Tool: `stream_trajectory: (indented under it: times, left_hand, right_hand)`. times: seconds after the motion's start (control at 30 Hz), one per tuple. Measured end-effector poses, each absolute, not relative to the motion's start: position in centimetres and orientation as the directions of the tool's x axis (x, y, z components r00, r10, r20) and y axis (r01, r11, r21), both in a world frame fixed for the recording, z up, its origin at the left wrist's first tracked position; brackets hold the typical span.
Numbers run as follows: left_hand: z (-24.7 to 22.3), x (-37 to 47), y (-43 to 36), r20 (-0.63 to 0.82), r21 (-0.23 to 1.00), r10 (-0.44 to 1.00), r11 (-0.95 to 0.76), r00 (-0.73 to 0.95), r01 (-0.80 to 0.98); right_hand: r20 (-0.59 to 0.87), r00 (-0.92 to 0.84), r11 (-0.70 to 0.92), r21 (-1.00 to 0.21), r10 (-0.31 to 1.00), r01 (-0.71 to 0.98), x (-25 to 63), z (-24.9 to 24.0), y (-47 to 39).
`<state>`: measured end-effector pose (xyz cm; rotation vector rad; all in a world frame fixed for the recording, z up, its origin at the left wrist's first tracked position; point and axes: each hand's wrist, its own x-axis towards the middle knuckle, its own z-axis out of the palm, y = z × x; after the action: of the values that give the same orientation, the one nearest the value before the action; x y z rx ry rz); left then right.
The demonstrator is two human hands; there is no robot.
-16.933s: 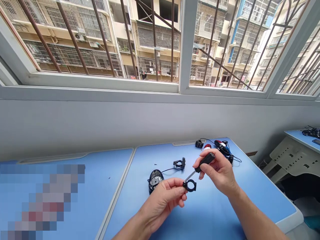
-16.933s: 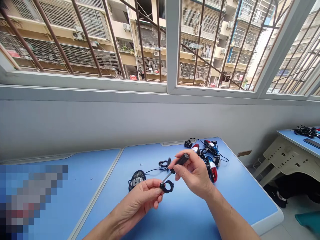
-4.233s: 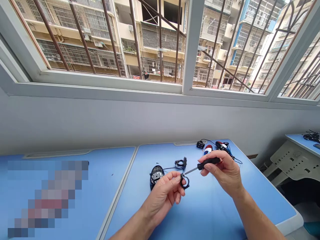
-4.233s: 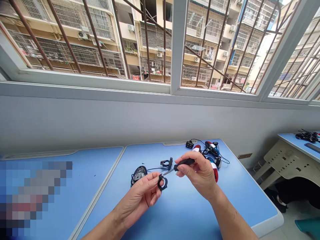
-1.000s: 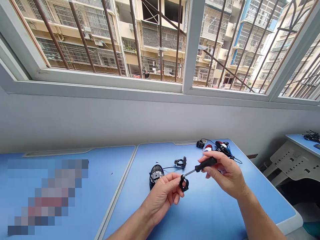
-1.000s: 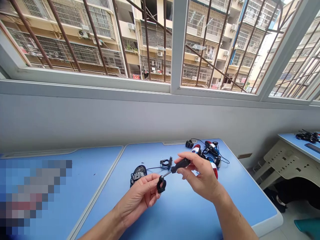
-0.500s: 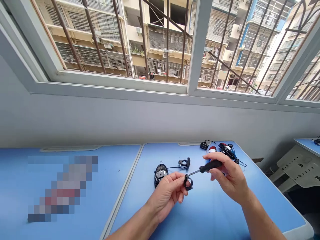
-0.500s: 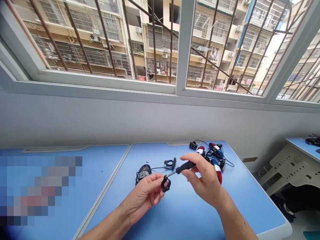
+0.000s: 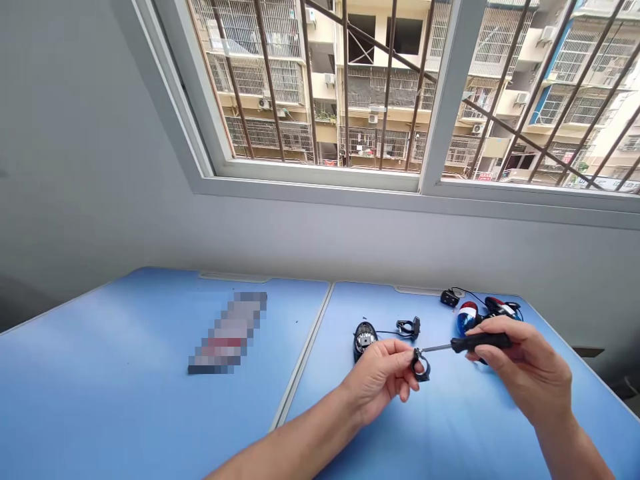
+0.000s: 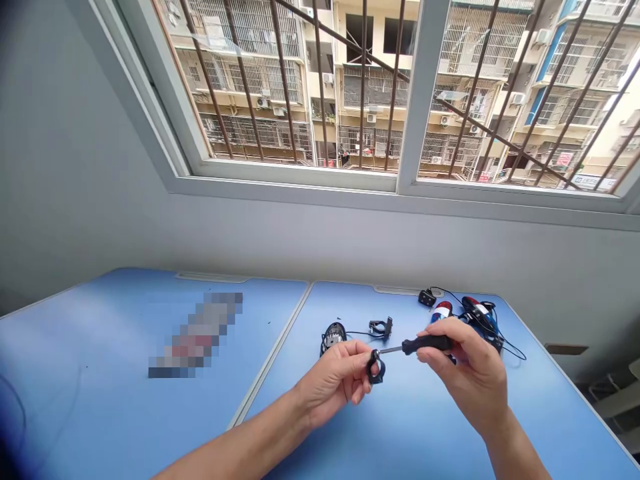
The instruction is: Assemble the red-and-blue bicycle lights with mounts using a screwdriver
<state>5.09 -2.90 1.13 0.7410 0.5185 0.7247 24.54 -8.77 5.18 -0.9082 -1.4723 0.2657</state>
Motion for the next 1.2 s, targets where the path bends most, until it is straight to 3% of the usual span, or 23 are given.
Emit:
stream_trajectory:
  times: [0.2, 0.5, 0.63, 0.87, 1.07, 1.2]
  left_hand:
    - [1.2, 5.1, -2.8, -0.164, 0.751, 0.740, 0.523, 0.652, -0.404]
    - [1.3, 5.0, -2.7, -0.159, 0.750, 0.742, 0.519, 0.651, -0.409]
    - [1.2, 5.0, -2.8, -0.160, 0.754, 0.740, 0.519, 0.654, -0.403]
    - [1.3, 5.0, -2.6, -0.162, 0.761, 0.754, 0.506, 0.636, -0.405]
    - [1.7, 4.8, -2.7, -0.145, 0.792, 0.761, 0.472, 0.632, -0.387]
    - [1.8, 4.7, -2.6, -0.146, 0.796, 0.762, 0.469, 0.631, -0.383]
  right_hand:
    - [0.643, 0.121, 0.588, -0.749, 0.756, 0.307, 23.8, 5.6, -9.1]
    - [0.660, -0.054, 0.647, -0.713, 0.749, 0.270, 24.8, 5.8, -9.0]
    - [0.705, 0.003, 0.683, -0.687, 0.709, 0.249, 24.6, 5.3, -8.7]
    - [0.755, 0.026, 0.694, -0.616, 0.655, 0.373, 24.7, 4.7, -8.4]
    - [0.690, -0.007, 0.651, -0.679, 0.724, 0.338, 23.9, 5.0, -8.2]
    - [0.669, 0.103, 0.632, -0.734, 0.736, 0.249, 24.1, 5.7, -8.4]
